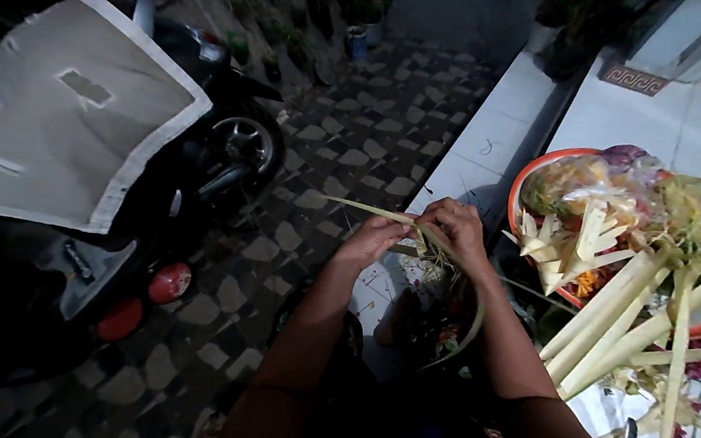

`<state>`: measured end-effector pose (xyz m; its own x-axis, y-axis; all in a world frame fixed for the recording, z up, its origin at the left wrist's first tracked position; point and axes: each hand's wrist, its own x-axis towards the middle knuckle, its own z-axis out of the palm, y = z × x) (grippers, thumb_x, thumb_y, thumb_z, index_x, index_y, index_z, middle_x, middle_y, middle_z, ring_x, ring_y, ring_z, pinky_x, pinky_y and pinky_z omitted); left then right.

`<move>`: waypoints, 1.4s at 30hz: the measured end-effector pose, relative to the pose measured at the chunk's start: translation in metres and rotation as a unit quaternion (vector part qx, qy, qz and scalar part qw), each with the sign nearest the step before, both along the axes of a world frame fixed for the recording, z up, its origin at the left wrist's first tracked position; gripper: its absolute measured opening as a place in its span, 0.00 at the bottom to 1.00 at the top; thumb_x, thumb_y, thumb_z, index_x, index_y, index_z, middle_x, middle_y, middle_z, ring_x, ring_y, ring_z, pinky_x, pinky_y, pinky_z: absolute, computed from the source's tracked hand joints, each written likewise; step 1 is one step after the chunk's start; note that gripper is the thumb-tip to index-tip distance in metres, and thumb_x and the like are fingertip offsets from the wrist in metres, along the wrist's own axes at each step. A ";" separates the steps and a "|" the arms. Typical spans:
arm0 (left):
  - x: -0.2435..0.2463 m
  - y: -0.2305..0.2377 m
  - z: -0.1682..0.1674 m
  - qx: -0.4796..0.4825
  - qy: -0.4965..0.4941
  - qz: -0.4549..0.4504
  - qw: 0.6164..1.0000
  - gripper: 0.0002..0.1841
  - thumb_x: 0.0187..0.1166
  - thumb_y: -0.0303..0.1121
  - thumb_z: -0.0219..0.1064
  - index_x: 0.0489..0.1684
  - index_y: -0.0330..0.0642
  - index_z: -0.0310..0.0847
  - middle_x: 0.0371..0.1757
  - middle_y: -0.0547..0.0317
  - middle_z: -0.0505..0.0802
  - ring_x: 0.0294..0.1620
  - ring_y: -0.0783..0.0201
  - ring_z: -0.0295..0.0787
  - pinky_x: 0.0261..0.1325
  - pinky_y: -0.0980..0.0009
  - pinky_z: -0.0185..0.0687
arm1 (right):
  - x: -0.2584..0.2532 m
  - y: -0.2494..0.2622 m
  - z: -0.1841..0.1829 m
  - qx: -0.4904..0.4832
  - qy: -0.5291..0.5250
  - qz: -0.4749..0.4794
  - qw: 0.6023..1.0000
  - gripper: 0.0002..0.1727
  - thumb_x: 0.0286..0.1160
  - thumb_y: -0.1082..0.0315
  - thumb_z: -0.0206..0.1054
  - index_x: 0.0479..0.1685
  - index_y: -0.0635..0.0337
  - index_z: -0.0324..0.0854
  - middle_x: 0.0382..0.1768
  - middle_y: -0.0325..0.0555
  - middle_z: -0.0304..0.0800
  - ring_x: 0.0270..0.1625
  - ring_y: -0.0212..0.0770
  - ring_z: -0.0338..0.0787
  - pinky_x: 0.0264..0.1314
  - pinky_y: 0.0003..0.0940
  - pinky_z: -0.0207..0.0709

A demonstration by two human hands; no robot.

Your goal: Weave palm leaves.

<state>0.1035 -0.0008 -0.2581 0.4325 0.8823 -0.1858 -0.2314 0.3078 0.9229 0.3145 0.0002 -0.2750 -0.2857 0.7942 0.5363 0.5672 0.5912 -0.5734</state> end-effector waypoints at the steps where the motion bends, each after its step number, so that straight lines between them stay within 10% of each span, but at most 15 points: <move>1: -0.001 0.000 0.000 0.004 -0.003 -0.009 1.000 0.14 0.86 0.21 0.54 0.62 0.32 0.82 0.53 0.55 0.93 0.50 0.67 0.91 0.63 0.69 0.85 | 0.001 0.001 0.000 0.000 0.001 0.001 1.000 0.07 0.78 0.64 0.70 0.43 0.48 0.95 0.51 0.40 0.93 0.53 0.42 0.89 0.62 0.54 0.73; 13: 0.016 -0.003 -0.010 0.097 0.165 0.084 0.978 0.06 0.86 0.25 0.59 0.46 0.34 0.82 0.35 0.59 0.89 0.37 0.71 0.85 0.48 0.71 0.84 | -0.005 0.001 -0.006 -0.020 0.012 0.039 0.999 0.04 0.76 0.64 0.73 0.42 0.50 0.93 0.52 0.40 0.92 0.52 0.40 0.89 0.63 0.53 0.75; 19: 0.021 -0.002 -0.013 0.145 0.202 0.111 0.962 0.06 0.82 0.22 0.64 0.51 0.30 0.83 0.44 0.53 0.91 0.40 0.69 0.90 0.51 0.68 0.89 | -0.011 -0.002 -0.003 -0.200 0.177 0.047 0.963 0.05 0.77 0.69 0.72 0.44 0.60 0.86 0.45 0.45 0.87 0.36 0.34 0.85 0.39 0.30 0.82; 24: 0.019 -0.005 -0.019 0.238 0.185 0.105 0.948 0.11 0.78 0.25 0.66 0.55 0.33 0.85 0.53 0.52 0.90 0.48 0.66 0.89 0.55 0.66 0.88 | -0.015 -0.004 -0.002 -0.284 0.231 -0.017 0.930 0.14 0.78 0.66 0.74 0.54 0.60 0.76 0.31 0.46 0.85 0.23 0.36 0.80 0.26 0.32 0.79; 27: 0.021 -0.006 -0.018 0.230 0.179 0.121 0.949 0.10 0.86 0.27 0.61 0.53 0.33 0.86 0.49 0.54 0.91 0.46 0.67 0.90 0.55 0.67 0.89 | -0.012 -0.002 -0.004 -0.287 0.236 0.000 0.928 0.14 0.79 0.67 0.71 0.59 0.59 0.78 0.40 0.44 0.87 0.26 0.34 0.80 0.29 0.30 0.78; 32: 0.023 -0.005 -0.009 0.100 0.146 0.122 0.977 0.13 0.91 0.30 0.53 0.52 0.34 0.84 0.35 0.60 0.92 0.34 0.72 0.87 0.47 0.72 0.84 | -0.013 -0.001 -0.009 -0.135 0.173 0.008 0.976 0.05 0.74 0.68 0.74 0.39 0.61 0.88 0.44 0.45 0.87 0.38 0.34 0.84 0.43 0.32 0.81; 35: 0.018 -0.001 -0.008 0.045 0.076 0.101 0.991 0.12 0.91 0.30 0.53 0.52 0.34 0.82 0.40 0.60 0.91 0.33 0.72 0.86 0.45 0.74 0.85 | -0.009 0.000 -0.007 -0.012 0.042 -0.005 0.999 0.05 0.76 0.65 0.73 0.40 0.54 0.93 0.49 0.44 0.93 0.51 0.43 0.90 0.61 0.54 0.76; 42: -0.002 0.000 -0.003 0.020 0.000 -0.018 1.000 0.15 0.86 0.23 0.54 0.65 0.32 0.81 0.54 0.54 0.92 0.50 0.66 0.90 0.63 0.68 0.84 | 0.001 0.000 0.001 0.038 -0.024 0.009 0.999 0.07 0.79 0.63 0.70 0.43 0.48 0.94 0.49 0.41 0.93 0.53 0.42 0.89 0.63 0.54 0.73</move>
<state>0.1012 -0.0006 -0.2614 0.4647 0.8725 -0.1513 -0.2204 0.2794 0.9345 0.3152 0.0001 -0.2745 -0.3260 0.7466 0.5800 0.5826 0.6418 -0.4987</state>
